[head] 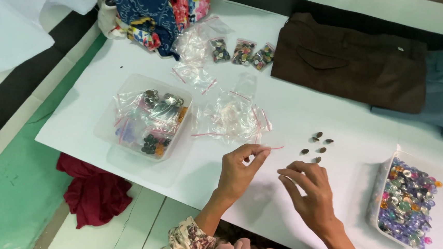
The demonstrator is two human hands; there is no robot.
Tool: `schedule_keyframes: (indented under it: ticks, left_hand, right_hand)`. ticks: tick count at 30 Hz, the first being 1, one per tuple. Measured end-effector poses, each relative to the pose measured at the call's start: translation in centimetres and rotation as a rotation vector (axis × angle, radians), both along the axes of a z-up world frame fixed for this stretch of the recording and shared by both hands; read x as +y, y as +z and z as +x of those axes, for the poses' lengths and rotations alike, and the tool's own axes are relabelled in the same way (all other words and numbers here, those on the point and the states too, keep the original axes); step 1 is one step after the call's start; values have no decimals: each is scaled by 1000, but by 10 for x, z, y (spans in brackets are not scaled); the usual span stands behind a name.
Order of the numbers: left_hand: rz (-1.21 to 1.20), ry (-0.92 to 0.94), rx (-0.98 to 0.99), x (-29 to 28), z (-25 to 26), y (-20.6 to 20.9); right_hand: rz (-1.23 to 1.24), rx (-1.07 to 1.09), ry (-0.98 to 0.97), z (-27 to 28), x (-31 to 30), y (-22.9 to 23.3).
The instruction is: The person sorts buttons from a plastic container and places them into small plastic bags.
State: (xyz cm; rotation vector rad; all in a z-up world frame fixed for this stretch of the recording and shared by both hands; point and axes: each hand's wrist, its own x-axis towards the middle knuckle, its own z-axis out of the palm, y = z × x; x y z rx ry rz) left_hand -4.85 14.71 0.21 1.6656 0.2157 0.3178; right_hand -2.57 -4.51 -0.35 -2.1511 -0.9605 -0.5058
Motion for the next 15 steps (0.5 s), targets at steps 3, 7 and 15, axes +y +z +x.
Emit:
schedule_keyframes:
  ticks: [3, 7, 15]
  left_hand:
    - [292, 21, -338, -15, -7, -17]
    - [395, -28, -455, -28, -14, -15]
    - [658, -35, -564, -37, -27, -25]
  right_hand:
    - [106, 47, -69, -12, -16, 13]
    - [118, 82, -66, -21, -24, 30]
    - [-103, 40, -98, -23, -29, 15]
